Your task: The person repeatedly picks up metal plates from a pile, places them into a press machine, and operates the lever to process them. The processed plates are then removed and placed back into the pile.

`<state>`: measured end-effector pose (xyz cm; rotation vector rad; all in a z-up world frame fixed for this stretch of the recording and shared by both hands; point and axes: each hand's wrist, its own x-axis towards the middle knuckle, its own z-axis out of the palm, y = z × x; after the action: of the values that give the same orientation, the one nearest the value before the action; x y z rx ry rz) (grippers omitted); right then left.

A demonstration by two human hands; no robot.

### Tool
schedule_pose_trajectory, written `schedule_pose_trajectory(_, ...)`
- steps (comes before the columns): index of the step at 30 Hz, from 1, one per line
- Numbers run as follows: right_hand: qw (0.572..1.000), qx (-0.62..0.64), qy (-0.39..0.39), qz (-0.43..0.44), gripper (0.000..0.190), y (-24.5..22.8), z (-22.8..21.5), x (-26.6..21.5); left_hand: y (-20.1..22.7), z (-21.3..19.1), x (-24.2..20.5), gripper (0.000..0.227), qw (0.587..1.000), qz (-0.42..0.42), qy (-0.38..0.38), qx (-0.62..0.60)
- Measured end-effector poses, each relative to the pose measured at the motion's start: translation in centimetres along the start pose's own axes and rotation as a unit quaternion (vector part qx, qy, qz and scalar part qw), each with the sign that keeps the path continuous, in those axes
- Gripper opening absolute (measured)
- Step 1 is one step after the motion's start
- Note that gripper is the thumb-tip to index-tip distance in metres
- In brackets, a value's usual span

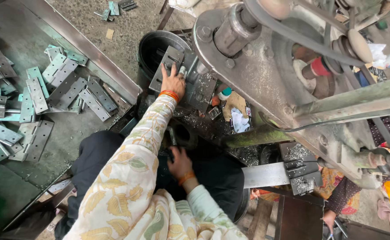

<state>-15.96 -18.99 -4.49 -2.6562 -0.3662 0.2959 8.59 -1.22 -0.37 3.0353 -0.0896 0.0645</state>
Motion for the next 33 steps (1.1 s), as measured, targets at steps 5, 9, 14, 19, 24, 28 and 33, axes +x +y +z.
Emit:
schedule_pose_trajectory(5, 0.999, 0.028, 0.014, -0.015, 0.047, 1.7, 3.2, -0.3, 0.2, -0.4, -0.4, 0.045, 0.999, 0.015, -0.031, 0.005)
schedule_pose_trajectory(9, 1.000, -0.001, 0.003, -0.029, 0.047, 1.3, 1.0, 0.6, -0.3, -0.9, -0.2, 0.051, 1.000, 0.016, 0.013, 0.007)
schedule_pose_trajectory(14, 0.998, -0.019, -0.056, -0.020, 0.047, 0.1, -3.8, 2.5, 0.0, -0.7, -2.1, 0.051, 0.998, 0.038, 0.010, 0.055)
schedule_pose_trajectory(19, 0.995, -0.063, -0.055, -0.051, 0.050, -1.4, -6.0, 4.0, -0.9, -0.2, -9.3, 0.053, 0.995, 0.073, 0.061, 0.034)
schedule_pose_trajectory(24, 0.995, -0.052, -0.087, 0.006, 0.049, -2.7, -6.3, 3.2, -2.6, 0.5, -14.9, 0.037, 0.972, 0.146, 0.177, 0.055)
schedule_pose_trajectory(28, 0.996, -0.048, -0.079, 0.002, 0.052, -3.0, -6.9, 2.9, -2.6, -0.7, -14.7, 0.036, 0.958, 0.162, 0.223, 0.072)
schedule_pose_trajectory(33, 0.998, 0.018, -0.047, -0.044, 0.062, -2.2, -6.8, 3.0, -2.9, -3.2, -14.9, 0.029, 0.937, 0.136, 0.315, -0.067)
